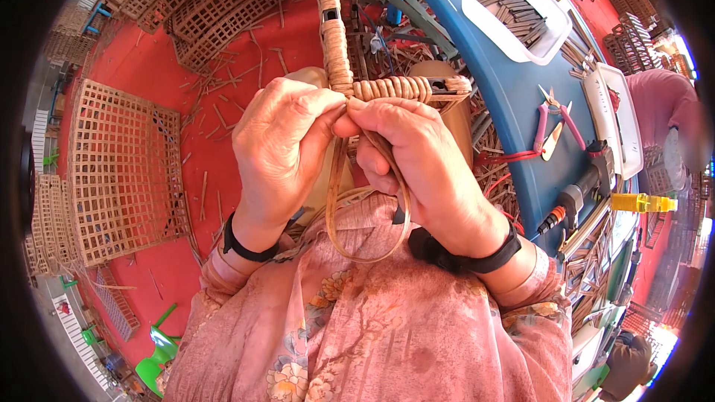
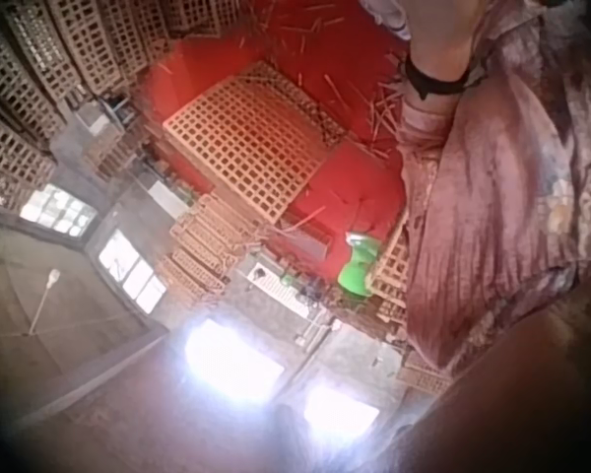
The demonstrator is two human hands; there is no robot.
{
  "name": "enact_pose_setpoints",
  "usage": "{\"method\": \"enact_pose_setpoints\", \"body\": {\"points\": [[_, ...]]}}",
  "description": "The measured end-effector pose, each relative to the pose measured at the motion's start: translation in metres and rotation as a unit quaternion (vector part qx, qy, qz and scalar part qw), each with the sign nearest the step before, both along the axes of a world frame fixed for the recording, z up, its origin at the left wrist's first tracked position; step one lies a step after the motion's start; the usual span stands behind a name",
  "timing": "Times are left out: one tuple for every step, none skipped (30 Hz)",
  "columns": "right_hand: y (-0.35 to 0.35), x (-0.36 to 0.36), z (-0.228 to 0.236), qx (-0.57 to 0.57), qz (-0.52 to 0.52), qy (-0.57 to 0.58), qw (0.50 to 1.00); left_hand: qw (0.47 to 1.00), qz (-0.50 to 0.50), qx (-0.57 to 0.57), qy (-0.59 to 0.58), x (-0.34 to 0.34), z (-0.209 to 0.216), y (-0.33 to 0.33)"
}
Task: Weaving and finishing a bamboo basket using strips of bamboo and hand tools.
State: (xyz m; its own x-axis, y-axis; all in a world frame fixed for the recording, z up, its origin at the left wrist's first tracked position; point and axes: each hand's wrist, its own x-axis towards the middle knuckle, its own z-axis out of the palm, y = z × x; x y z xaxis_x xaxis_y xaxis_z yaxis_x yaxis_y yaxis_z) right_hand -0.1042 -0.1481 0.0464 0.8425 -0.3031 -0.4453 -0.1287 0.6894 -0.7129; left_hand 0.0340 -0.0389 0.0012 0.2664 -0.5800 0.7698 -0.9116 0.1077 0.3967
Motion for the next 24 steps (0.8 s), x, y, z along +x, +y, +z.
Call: {"method": "enact_pose_setpoints", "body": {"points": [[0.003,0.000,0.001,-0.060,-0.012,0.009,0.998,0.999,-0.006,0.005,0.036,0.000,-0.001,0.000],[0.006,0.001,0.001,-0.120,-0.025,0.016,0.992,0.999,-0.005,0.005,0.036,-0.001,-0.002,-0.001],[0.008,0.001,0.001,-0.119,-0.032,0.019,0.992,0.992,-0.015,-0.003,0.122,-0.001,-0.003,-0.001],[0.010,0.001,0.002,-0.120,-0.032,0.018,0.992,0.978,-0.024,-0.005,0.207,-0.001,-0.003,-0.001],[0.011,0.001,0.002,-0.126,-0.031,0.026,0.991,0.977,-0.016,-0.012,0.213,-0.001,-0.004,-0.001],[0.012,0.001,0.003,-0.131,-0.030,0.034,0.990,0.977,-0.016,-0.012,0.213,-0.001,-0.005,-0.002],[0.014,0.002,0.002,-0.131,-0.031,0.035,0.990,0.974,-0.031,-0.009,0.225,0.000,-0.006,-0.002],[0.016,0.003,0.001,-0.137,-0.045,0.025,0.989,0.970,-0.048,-0.007,0.239,0.000,-0.007,-0.002],[0.017,0.004,0.000,-0.147,-0.061,0.029,0.987,0.969,-0.051,-0.008,0.241,0.001,-0.008,-0.003],[0.019,0.004,0.000,-0.149,-0.062,0.019,0.987,0.957,-0.065,-0.008,0.281,0.001,-0.009,-0.003],[0.020,0.005,0.000,-0.144,-0.072,0.024,0.987,0.944,-0.081,0.002,0.320,0.003,-0.009,-0.003],[0.021,0.005,0.000,-0.139,-0.082,0.028,0.987,0.943,-0.081,-0.013,0.323,0.004,-0.010,-0.003],[0.022,0.006,0.000,-0.143,-0.081,0.031,0.986,0.924,-0.100,0.008,0.370,0.006,-0.010,-0.003],[0.023,0.007,0.000,-0.138,-0.090,0.036,0.986,0.902,-0.118,0.025,0.414,0.008,-0.010,-0.002],[0.024,0.008,0.000,-0.132,-0.099,0.042,0.985,0.900,-0.119,0.025,0.419,0.009,-0.011,-0.003],[0.025,0.009,0.001,-0.135,-0.098,0.046,0.985,0.885,-0.136,0.029,0.444,0.011,-0.011,-0.003],[0.026,0.009,0.001,-0.140,-0.099,0.047,0.984,0.869,-0.154,0.033,0.469,0.013,-0.012,-0.004],[0.026,0.010,0.001,-0.145,-0.104,0.050,0.983,0.867,-0.156,0.029,0.471,0.014,-0.013,-0.005],[0.027,0.011,0.001,-0.148,-0.101,0.049,0.983,0.864,-0.166,0.034,0.475,0.016,-0.013,-0.006],[0.028,0.012,0.001,-0.166,-0.103,0.057,0.979,0.857,-0.177,0.038,0.483,0.017,-0.014,-0.006],[0.028,0.012,0.001,-0.185,-0.105,0.065,0.975,0.859,-0.176,0.035,0.480,0.018,-0.014,-0.007],[0.029,0.012,0.001,-0.188,-0.104,0.066,0.974,0.873,-0.187,0.029,0.449,0.020,-0.015,-0.007],[0.030,0.012,0.001,-0.203,-0.107,0.076,0.970,0.883,-0.199,0.026,0.424,0.021,-0.015,-0.007],[0.030,0.012,0.000,-0.218,-0.110,0.084,0.966,0.886,-0.197,0.021,0.420,0.022,-0.015,-0.007]]}}
